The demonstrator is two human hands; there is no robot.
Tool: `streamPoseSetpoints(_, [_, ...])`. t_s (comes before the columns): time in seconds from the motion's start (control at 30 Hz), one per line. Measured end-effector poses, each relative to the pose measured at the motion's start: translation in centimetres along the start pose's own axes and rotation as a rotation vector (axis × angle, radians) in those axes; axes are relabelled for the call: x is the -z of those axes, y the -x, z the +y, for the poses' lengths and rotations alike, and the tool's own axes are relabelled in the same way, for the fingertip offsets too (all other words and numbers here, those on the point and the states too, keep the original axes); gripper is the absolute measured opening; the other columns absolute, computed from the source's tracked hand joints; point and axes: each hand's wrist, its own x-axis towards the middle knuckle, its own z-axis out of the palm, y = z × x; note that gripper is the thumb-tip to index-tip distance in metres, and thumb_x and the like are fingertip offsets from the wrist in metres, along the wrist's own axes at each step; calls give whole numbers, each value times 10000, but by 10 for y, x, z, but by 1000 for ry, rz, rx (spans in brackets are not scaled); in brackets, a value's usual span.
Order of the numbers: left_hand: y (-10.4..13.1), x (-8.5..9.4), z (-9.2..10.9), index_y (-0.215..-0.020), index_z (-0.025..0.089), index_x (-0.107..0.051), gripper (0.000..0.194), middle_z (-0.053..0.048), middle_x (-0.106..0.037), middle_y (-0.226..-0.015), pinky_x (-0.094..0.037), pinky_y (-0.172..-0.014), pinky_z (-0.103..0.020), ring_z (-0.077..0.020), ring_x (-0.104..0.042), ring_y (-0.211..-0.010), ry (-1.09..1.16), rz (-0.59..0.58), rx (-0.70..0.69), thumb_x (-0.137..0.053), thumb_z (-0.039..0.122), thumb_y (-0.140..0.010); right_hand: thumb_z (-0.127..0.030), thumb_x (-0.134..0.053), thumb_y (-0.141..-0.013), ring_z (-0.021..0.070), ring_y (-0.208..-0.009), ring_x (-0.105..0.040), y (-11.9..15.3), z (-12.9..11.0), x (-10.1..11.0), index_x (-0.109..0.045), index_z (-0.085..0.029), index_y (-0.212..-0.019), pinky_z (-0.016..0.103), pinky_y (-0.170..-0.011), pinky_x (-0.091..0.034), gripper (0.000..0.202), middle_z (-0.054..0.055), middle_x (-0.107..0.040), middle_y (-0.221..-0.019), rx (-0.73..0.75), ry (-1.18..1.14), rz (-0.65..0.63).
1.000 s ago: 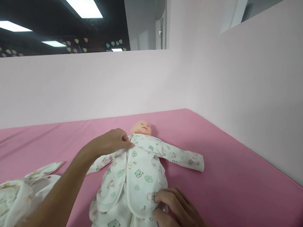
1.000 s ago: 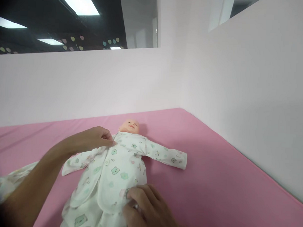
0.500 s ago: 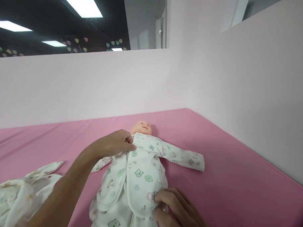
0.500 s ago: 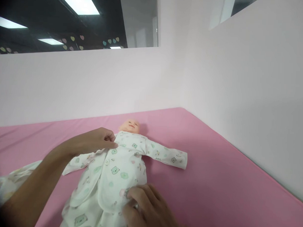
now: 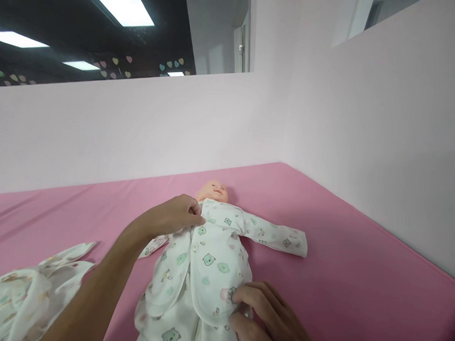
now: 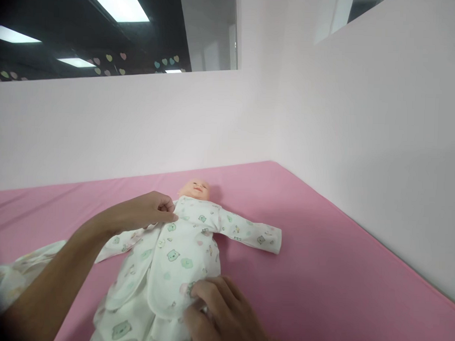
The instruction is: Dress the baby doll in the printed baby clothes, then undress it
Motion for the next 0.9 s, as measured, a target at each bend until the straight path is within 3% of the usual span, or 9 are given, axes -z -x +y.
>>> streamPoseSetpoints(0.17, [1,1,-1,-640,205,-347,251,35,-313,-608,-215,-463,-249,-98,-297,-513,-18,-29,9,-564,308,-710,52,-402,-696,148,-789,-554,0,1,-2,-570,-176,-831,280,-741,-503,314,70,-604,-942,-9,-1,11])
streamPoseSetpoints(0.3, [1,1,0,-630,203,-288,234,37,-253,-607,-147,-455,-270,-89,-200,-506,-89,12,26,-514,238,-682,54,-399,-684,153,-798,-554,0,1,0,-579,-170,-854,287,-745,-500,335,78,-602,-953,-7,-14,-13])
streamPoseSetpoints(0.43, [1,-5,2,-639,199,-328,166,27,-335,-626,-179,-452,-268,-91,-240,-511,-197,71,40,-484,239,-681,56,-398,-678,157,-806,-555,1,1,1,-580,-176,-873,292,-749,-498,353,79,-600,-965,-9,-22,-35])
streamPoseSetpoints(0.57, [1,-12,7,-650,197,-324,165,26,-367,-632,-177,-466,-280,-103,-257,-536,-300,106,-60,-478,245,-688,45,-410,-686,153,-804,-562,3,0,-1,-564,-188,-832,288,-774,-501,315,70,-599,-957,-22,24,-36])
streamPoseSetpoints(0.67, [5,-9,11,-647,194,-342,158,27,-361,-628,-183,-476,-279,-106,-259,-547,-260,63,-87,-480,247,-705,43,-401,-684,149,-780,-553,3,0,-2,-569,-183,-822,284,-754,-501,313,71,-602,-944,-12,13,-18])
streamPoseSetpoints(0.77, [12,0,12,-699,199,-456,112,18,-432,-687,-247,-496,-249,-109,-331,-582,-132,-37,-92,-483,287,-763,42,-403,-695,149,-772,-541,1,2,-3,-571,-175,-808,277,-727,-496,297,71,-602,-923,4,-13,6])
streamPoseSetpoints(0.9, [25,8,6,-758,203,-518,220,11,-477,-729,-287,-517,-238,-117,-382,-616,-64,-88,-43,-513,415,-819,33,-422,-710,150,-785,-543,1,4,-5,-575,-172,-808,275,-726,-497,273,74,-602,-934,7,-23,3])
